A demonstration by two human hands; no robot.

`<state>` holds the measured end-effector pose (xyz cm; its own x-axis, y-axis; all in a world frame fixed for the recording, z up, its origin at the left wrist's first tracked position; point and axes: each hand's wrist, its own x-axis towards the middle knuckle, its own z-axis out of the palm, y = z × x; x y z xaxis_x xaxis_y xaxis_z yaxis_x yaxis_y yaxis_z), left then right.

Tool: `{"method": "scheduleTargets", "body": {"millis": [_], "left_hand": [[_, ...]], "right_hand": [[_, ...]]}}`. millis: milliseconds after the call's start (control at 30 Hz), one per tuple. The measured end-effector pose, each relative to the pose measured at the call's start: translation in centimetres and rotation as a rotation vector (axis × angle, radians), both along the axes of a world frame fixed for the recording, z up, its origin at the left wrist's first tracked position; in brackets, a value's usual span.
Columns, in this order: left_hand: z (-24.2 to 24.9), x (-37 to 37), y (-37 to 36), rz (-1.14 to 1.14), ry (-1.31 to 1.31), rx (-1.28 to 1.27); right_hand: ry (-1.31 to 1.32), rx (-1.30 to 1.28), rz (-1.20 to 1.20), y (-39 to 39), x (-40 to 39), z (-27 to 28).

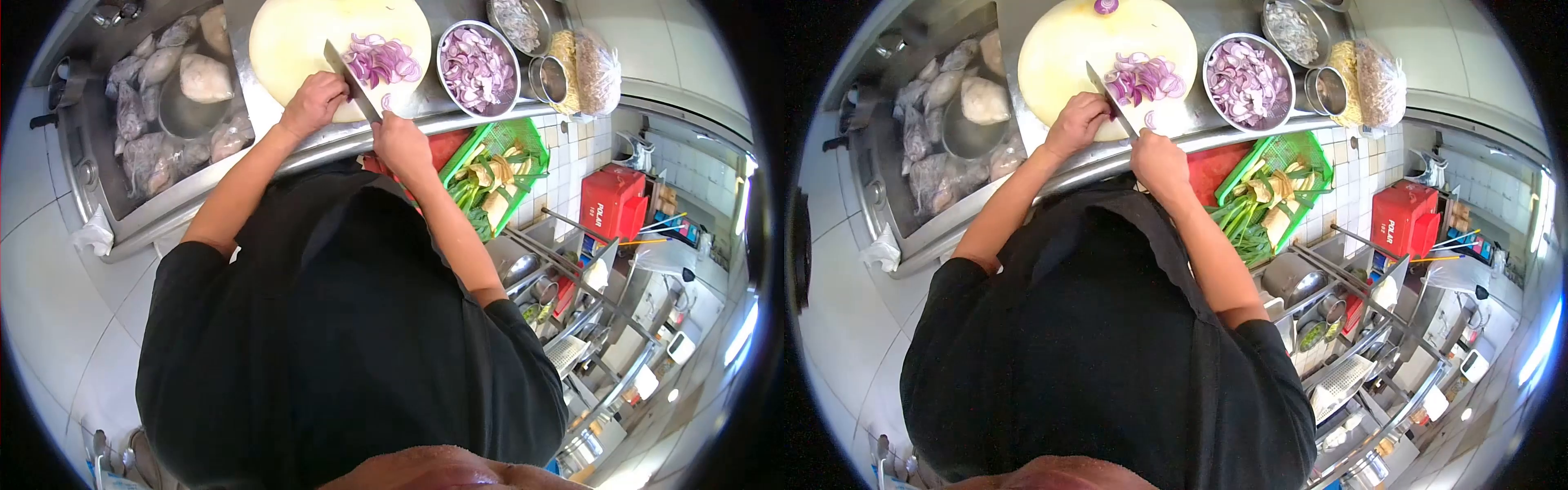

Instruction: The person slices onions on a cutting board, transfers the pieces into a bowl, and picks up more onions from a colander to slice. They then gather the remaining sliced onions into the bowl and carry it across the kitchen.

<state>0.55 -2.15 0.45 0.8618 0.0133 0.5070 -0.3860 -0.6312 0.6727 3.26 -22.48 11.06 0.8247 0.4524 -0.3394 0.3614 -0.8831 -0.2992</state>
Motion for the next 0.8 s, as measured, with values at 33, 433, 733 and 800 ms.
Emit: {"method": "scheduleTargets", "body": {"millis": [33, 433, 733, 800], "left_hand": [[-0.1, 0.0, -0.2, -0.002, 0.014, -0.006], [-0.4, -0.4, 0.2, 0.034, 0.078, -0.033], [0.0, -0.6, 0.0, 0.044, 0.09, -0.009], [0.1, -0.1, -0.1, 0.056, 0.053, -0.051]], "right_hand": [[0.003, -0.015, 0.003, 0.2, 0.2, -0.4], [-0.008, 0.022, 0.04, 0.0, 0.4, 1.5], [0.065, 0.078, 0.039, 1.2, 2.6, -1.8], [0.064, 0.104, -0.015, 1.1, 3.5, -0.7]]}}
